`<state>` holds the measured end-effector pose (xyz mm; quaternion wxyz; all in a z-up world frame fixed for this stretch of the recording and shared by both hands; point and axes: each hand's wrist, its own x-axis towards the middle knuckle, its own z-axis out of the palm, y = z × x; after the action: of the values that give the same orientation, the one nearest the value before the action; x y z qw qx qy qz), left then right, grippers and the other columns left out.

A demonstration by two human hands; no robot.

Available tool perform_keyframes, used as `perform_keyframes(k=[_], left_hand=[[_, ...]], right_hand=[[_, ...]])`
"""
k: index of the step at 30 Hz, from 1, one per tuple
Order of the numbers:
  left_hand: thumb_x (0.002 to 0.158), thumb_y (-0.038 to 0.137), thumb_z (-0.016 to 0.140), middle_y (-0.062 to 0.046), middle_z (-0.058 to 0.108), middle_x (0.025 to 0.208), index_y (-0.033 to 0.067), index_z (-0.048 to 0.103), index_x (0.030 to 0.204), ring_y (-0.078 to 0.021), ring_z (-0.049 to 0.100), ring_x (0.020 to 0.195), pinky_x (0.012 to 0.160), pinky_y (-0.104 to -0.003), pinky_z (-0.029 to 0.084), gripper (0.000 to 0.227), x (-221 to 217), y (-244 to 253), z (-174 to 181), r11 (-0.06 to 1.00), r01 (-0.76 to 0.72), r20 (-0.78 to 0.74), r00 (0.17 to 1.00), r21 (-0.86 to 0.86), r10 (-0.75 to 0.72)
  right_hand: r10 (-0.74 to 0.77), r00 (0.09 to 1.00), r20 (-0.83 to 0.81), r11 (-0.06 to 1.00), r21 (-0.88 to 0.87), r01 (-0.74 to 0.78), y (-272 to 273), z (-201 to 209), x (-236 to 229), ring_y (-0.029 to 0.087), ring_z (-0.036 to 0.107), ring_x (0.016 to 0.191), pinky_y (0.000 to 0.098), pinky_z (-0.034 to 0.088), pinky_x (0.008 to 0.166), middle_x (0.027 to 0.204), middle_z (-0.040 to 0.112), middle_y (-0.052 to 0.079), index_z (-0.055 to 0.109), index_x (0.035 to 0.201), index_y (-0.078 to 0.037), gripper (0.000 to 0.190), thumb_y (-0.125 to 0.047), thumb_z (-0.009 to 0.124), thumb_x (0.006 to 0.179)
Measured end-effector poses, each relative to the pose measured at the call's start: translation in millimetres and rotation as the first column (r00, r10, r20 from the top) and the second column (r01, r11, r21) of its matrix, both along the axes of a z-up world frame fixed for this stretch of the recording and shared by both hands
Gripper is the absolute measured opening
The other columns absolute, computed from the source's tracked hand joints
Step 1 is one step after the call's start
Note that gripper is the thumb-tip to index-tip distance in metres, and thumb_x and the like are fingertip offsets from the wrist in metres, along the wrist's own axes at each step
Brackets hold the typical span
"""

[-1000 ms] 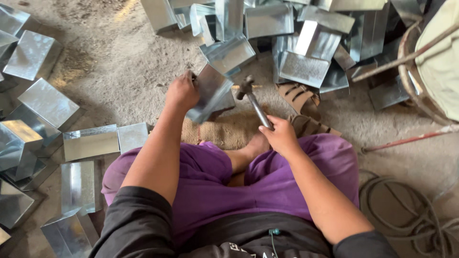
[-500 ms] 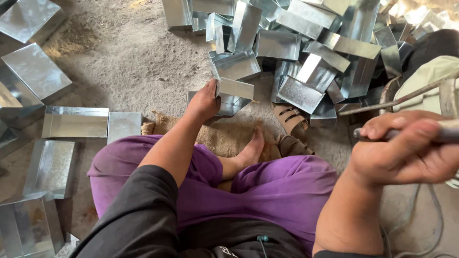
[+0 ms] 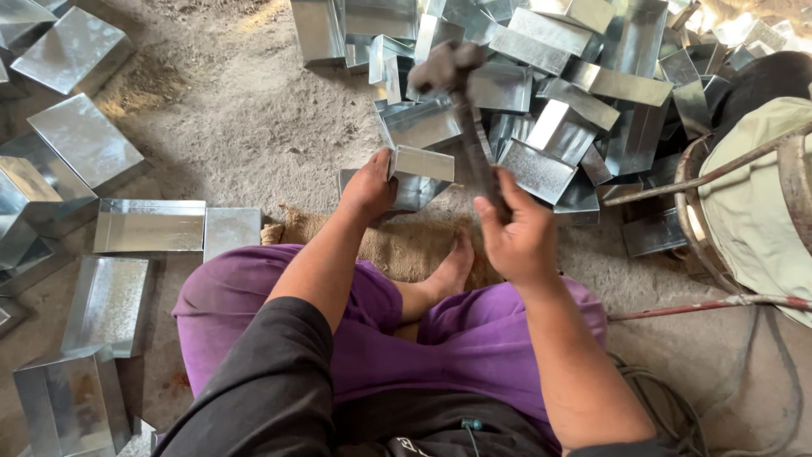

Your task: The person sits on the floor and repeatedly hammers the edges of small rectangular metal boxes using a hammer and a metal block. They pick up each box, strike it several times, and place it aside, continuing this process with multiple boxes.

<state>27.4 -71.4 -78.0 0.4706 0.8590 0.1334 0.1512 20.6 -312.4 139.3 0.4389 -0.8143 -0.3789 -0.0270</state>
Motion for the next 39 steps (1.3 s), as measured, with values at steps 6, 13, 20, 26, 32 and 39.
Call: perform_keyframes(k=[6,13,20,26,32,39], left_hand=[[0.086,0.009,0.059,-0.024,0.063,0.127,0.0064,0.046,0.134,-0.0485,0.062,0.107,0.091,-0.054,0.052,0.05,2,1,-3,1.0,-0.009,-0.022,1.0,0.007,0.01],[0.088,0.009,0.059,-0.024,0.064,0.123,0.0064,0.047,0.138,-0.0441,0.065,0.109,0.096,-0.051,0.052,0.051,1,3,10,0.998,-0.024,-0.07,0.997,0.052,0.027],[0.098,0.021,0.06,-0.007,0.069,0.117,0.0209,0.069,0.12,-0.0321,0.066,0.112,0.1,-0.051,0.047,0.023,-17,27,66,0.901,-0.083,0.01,0.996,0.426,0.087],[0.093,0.016,0.058,-0.007,0.066,0.114,0.0307,0.072,0.115,-0.0289,0.059,0.116,0.106,-0.06,0.032,0.03,-17,20,63,0.669,0.187,-0.334,0.938,0.72,0.097],[0.093,0.017,0.061,-0.006,0.067,0.112,0.0291,0.072,0.115,-0.0272,0.06,0.114,0.104,-0.057,0.035,0.027,-17,19,54,0.665,0.187,-0.326,0.941,0.724,0.091],[0.102,0.019,0.061,-0.006,0.068,0.107,0.0265,0.076,0.113,-0.0238,0.062,0.105,0.096,-0.044,0.042,0.02,-18,21,52,0.71,0.116,-0.287,0.949,0.695,0.126]], right_hand=[[-0.043,0.992,0.116,0.996,0.083,0.034,2,-11,-2,0.008,0.06,0.059,0.0237,0.046,0.052,0.071,0.062,0.0,0.065,0.135,-0.004,0.031,-0.014,0.067,0.106],[-0.047,0.999,-0.021,0.991,-0.13,0.044,9,-44,8,0.01,0.067,0.071,0.0261,0.052,0.063,0.08,0.072,0.006,0.068,0.129,0.0,0.038,-0.015,0.074,0.095],[-0.08,0.996,-0.046,0.989,0.122,0.085,-27,-39,8,0.005,0.062,0.082,0.0246,0.051,0.07,0.091,0.071,0.002,0.069,0.12,0.001,0.023,-0.012,0.072,0.101],[-0.19,0.978,-0.088,0.968,0.149,0.202,-48,-55,6,0.006,0.051,0.065,0.0267,0.043,0.058,0.073,0.059,-0.001,0.071,0.113,0.001,0.019,-0.013,0.073,0.1],[-0.159,0.979,-0.13,0.983,-0.111,0.145,-34,-104,11,0.015,0.058,0.056,0.0317,0.046,0.055,0.065,0.06,0.011,0.071,0.104,0.001,0.021,-0.017,0.074,0.093],[-0.182,0.945,-0.271,0.98,-0.128,0.152,-39,-116,30,0.017,0.059,0.056,0.0338,0.048,0.056,0.066,0.062,0.013,0.068,0.1,-0.002,0.018,-0.015,0.073,0.09]])
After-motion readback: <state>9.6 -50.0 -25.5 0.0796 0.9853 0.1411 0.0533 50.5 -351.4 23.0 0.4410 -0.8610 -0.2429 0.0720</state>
